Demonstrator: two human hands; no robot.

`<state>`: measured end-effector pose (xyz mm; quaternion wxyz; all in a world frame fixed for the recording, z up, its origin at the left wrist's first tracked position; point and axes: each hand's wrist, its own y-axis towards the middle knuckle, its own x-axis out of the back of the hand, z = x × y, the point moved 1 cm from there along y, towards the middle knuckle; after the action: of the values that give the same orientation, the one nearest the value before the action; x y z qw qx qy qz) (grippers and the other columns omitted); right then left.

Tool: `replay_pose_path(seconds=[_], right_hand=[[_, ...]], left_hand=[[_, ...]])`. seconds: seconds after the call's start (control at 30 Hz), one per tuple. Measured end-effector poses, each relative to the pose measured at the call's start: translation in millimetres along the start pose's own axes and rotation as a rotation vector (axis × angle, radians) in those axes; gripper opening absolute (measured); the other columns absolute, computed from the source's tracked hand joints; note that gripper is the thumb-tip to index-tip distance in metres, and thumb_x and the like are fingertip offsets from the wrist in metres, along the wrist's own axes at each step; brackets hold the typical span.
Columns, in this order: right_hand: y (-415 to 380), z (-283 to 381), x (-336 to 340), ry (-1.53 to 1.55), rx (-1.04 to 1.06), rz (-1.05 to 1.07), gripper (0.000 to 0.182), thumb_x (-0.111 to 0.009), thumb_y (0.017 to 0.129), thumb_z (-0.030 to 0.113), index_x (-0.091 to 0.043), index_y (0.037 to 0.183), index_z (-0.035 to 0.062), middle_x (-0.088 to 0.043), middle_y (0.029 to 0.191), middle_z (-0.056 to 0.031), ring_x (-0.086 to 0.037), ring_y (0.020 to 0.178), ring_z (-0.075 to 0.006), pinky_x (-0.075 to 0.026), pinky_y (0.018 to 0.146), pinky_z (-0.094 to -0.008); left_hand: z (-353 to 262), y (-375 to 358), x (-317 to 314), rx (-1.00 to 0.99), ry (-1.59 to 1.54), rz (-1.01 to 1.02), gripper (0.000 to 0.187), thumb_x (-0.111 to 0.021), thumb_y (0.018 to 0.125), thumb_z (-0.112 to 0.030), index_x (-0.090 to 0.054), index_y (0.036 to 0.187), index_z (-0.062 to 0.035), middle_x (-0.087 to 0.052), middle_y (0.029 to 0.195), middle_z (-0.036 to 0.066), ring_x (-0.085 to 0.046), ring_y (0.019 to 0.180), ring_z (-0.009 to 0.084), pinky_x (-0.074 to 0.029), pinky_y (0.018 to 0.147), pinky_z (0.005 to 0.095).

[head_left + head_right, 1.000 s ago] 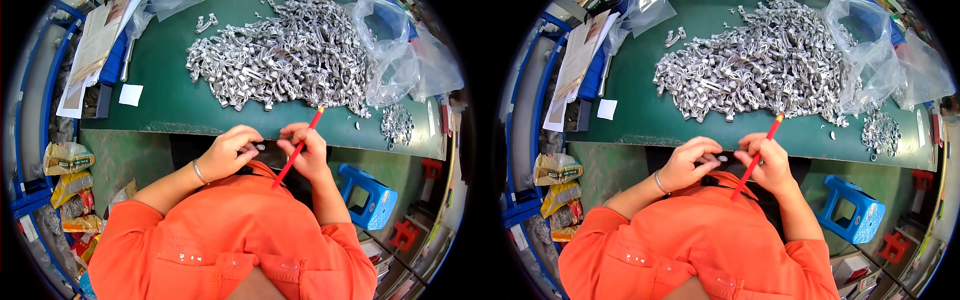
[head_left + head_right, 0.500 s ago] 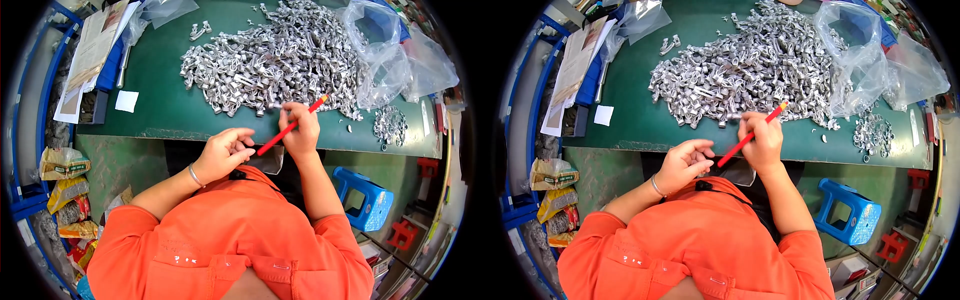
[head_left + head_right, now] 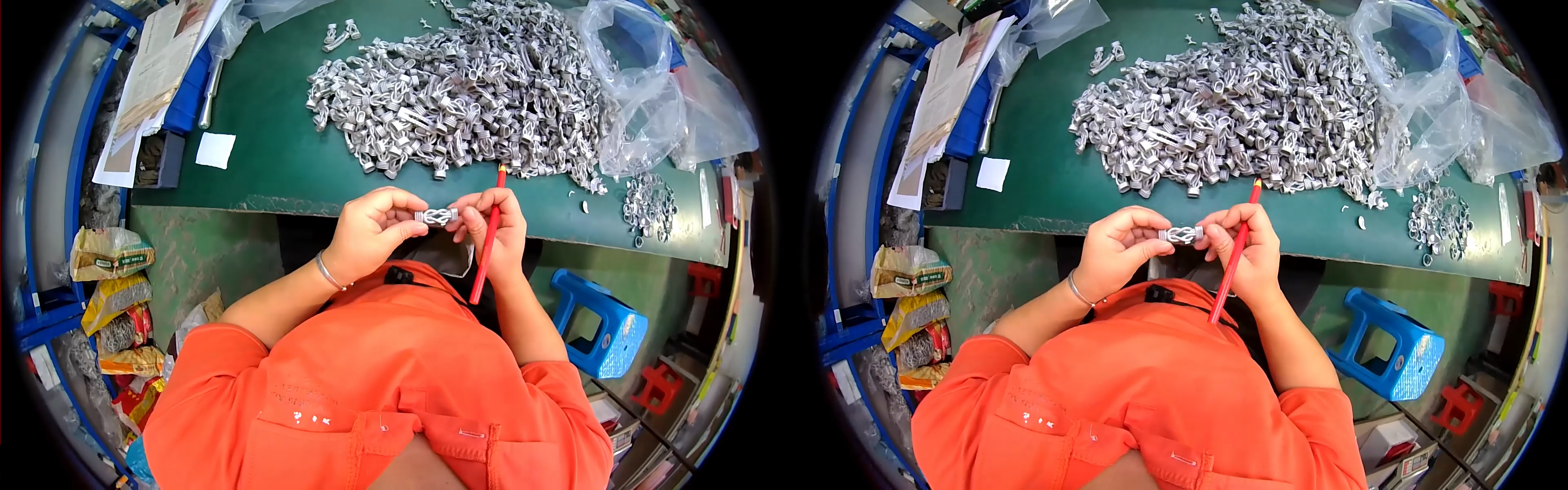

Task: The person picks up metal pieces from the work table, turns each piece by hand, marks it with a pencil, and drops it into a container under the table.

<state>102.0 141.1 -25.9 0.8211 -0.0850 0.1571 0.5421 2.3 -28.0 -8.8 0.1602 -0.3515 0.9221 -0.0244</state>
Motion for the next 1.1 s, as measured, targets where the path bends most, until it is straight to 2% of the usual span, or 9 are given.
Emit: replay_pose_path(seconds=[0.07, 0.2, 0.37, 0.43, 0.53, 0.67, 0.87, 1.03, 1.1], right_hand=[[-1, -1, -1, 0.052, -0.024, 0.046, 0.023, -0.062, 0.084, -0.005, -0.041, 0.089, 0.0042, -0.061, 0.098, -0.0173, -0.062, 0.079, -0.0155, -0.053, 0.066, -0.0238], [-3, -6, -4, 0.099, 0.065, 0.105, 0.028, -0.063, 0.080, -0.010, -0.039, 0.087, 0.0049, -0.059, 0.100, -0.0178, -0.062, 0.085, -0.0163, -0.054, 0.072, -0.0257], [-10, 1, -5, -0.113, 0.240, 0.075, 0.033, -0.065, 0.076, -0.013, -0.039, 0.087, 0.0045, -0.057, 0.102, -0.0179, -0.062, 0.085, -0.0170, -0.053, 0.073, -0.0266], [-11, 3, -3, -0.237, 0.383, 0.116, 0.035, -0.068, 0.074, -0.012, -0.040, 0.086, 0.0040, -0.058, 0.101, -0.0189, -0.062, 0.079, -0.0157, -0.053, 0.069, -0.0262], [-8, 16, -1, -0.414, 0.355, 0.160, 0.030, -0.070, 0.072, -0.009, -0.044, 0.076, 0.0039, -0.063, 0.087, -0.0146, -0.060, 0.069, -0.0136, -0.049, 0.061, -0.0240], [19, 7, 3, -0.816, 0.556, -0.132, 0.024, -0.070, 0.072, -0.007, -0.047, 0.075, 0.0029, -0.062, 0.080, -0.0106, -0.058, 0.065, -0.0223, -0.046, 0.059, -0.0293], [59, 2, -5, -1.139, 0.728, -0.164, 0.027, -0.074, 0.069, 0.001, -0.052, 0.084, 0.0054, -0.059, 0.078, -0.0080, -0.054, 0.070, -0.0294, -0.045, 0.063, -0.0370], [48, 1, 0, -1.012, 0.595, -0.202, 0.022, -0.072, 0.070, -0.002, -0.053, 0.080, 0.0045, -0.059, 0.074, -0.0075, -0.054, 0.066, -0.0293, -0.044, 0.059, -0.0374], [36, -2, 3, -0.825, 0.493, -0.191, 0.021, -0.068, 0.075, -0.004, -0.049, 0.077, 0.0033, -0.062, 0.078, -0.0096, -0.057, 0.066, -0.0231, -0.047, 0.061, -0.0316]], left_hand=[[0, -1, -2, -0.263, 0.247, 0.024, 0.025, -0.063, 0.080, 0.011, -0.055, 0.103, 0.0070, -0.056, 0.102, 0.013, -0.062, 0.088, 0.0175, -0.054, 0.078, 0.0268], [-7, -3, -6, -0.379, 0.262, 0.015, 0.025, -0.064, 0.077, 0.013, -0.057, 0.100, 0.0063, -0.055, 0.102, 0.013, -0.061, 0.089, 0.0171, -0.054, 0.076, 0.0262], [-11, -3, -6, -0.494, 0.382, 0.019, 0.022, -0.065, 0.075, 0.014, -0.059, 0.094, 0.0055, -0.056, 0.102, 0.013, -0.062, 0.087, 0.0168, -0.054, 0.071, 0.0254], [-7, -3, -3, -0.474, 0.383, 0.012, 0.022, -0.065, 0.075, 0.014, -0.060, 0.095, 0.0052, -0.056, 0.102, 0.013, -0.062, 0.084, 0.0155, -0.054, 0.069, 0.0247], [-6, -6, 0, -0.375, 0.458, 0.021, 0.022, -0.065, 0.075, 0.012, -0.061, 0.096, 0.0044, -0.057, 0.101, 0.011, -0.062, 0.080, 0.0131, -0.053, 0.067, 0.0232], [-4, -8, -1, -0.234, 0.545, 0.023, 0.020, -0.065, 0.076, 0.009, -0.063, 0.095, 0.0031, -0.058, 0.101, 0.009, -0.063, 0.077, 0.0105, -0.053, 0.066, 0.0213], [-7, -4, -5, -0.229, 0.548, 0.030, 0.017, -0.063, 0.079, 0.008, -0.063, 0.095, 0.0036, -0.058, 0.100, 0.009, -0.062, 0.073, 0.0095, -0.052, 0.064, 0.0203], [-4, -3, 1, -0.192, 0.507, 0.017, 0.015, -0.061, 0.081, 0.007, -0.062, 0.095, 0.0046, -0.058, 0.098, 0.008, -0.062, 0.073, 0.0100, -0.052, 0.065, 0.0207], [0, 0, 2, -0.176, 0.490, 0.024, 0.015, -0.060, 0.082, 0.007, -0.062, 0.096, 0.0050, -0.058, 0.098, 0.008, -0.063, 0.074, 0.0104, -0.052, 0.065, 0.0211]])
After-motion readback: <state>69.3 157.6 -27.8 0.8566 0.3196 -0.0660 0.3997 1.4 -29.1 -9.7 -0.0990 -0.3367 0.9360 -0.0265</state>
